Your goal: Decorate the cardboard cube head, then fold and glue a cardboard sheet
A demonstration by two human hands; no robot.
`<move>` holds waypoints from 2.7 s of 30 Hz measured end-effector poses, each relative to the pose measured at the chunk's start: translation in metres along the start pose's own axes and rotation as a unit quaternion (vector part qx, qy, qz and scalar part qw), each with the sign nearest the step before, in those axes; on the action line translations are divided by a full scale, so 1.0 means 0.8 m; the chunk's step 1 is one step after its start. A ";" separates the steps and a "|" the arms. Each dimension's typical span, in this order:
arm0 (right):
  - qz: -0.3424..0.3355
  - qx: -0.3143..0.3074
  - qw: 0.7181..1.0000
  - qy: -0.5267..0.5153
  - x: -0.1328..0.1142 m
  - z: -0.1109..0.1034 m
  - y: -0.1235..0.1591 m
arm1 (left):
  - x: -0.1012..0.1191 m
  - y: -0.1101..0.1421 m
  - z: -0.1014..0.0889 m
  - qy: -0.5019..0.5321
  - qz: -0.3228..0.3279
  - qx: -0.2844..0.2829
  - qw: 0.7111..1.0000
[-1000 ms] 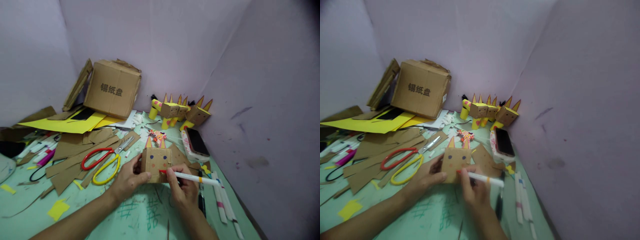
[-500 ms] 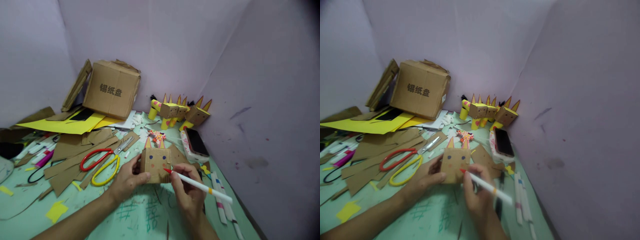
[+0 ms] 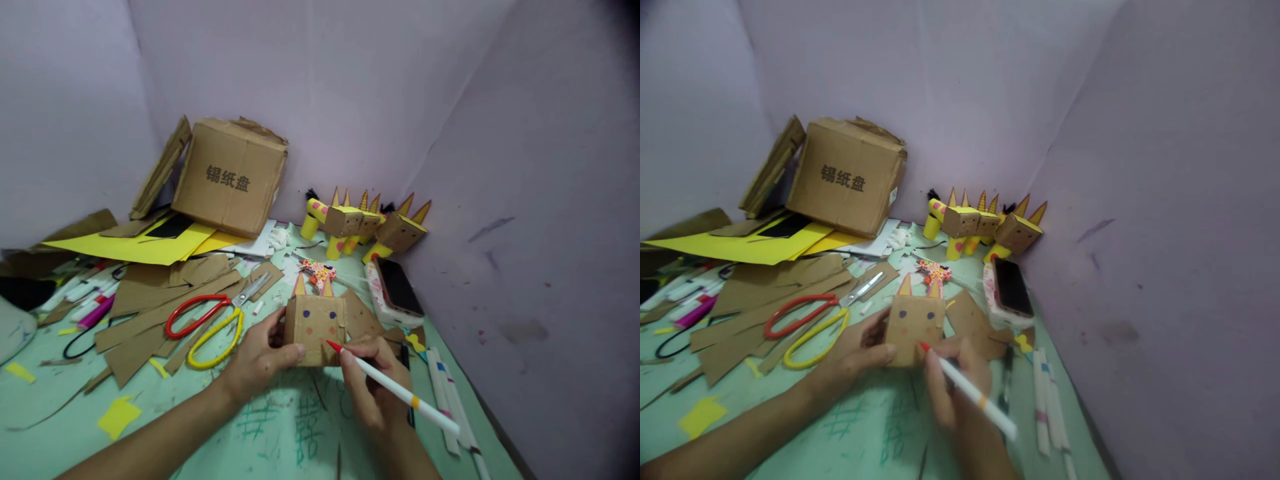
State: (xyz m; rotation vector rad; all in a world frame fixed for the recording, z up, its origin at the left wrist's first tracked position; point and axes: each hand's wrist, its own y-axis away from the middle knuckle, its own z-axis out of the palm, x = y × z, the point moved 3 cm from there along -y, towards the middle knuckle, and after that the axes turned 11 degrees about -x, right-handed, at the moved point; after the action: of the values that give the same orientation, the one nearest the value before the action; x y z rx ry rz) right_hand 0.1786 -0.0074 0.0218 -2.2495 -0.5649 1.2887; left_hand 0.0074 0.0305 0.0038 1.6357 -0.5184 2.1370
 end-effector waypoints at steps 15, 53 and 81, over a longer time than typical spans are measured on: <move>0.021 -0.018 1.000 0.010 -0.006 0.005 -0.002 | -0.001 -0.001 0.000 -0.010 -0.003 0.006 1.000; 0.060 -0.061 0.996 -0.004 0.003 0.004 0.004 | -0.005 0.001 -0.002 -0.032 0.007 0.007 0.999; 0.048 -0.066 0.997 0.007 0.005 0.003 0.002 | -0.006 0.001 -0.002 -0.037 0.007 0.013 0.999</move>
State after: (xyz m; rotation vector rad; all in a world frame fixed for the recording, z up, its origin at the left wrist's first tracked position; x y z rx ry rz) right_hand 0.1788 -0.0055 0.0172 -2.4186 -0.5573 1.3154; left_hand 0.0068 0.0303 -0.0016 1.7365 -0.5281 2.1086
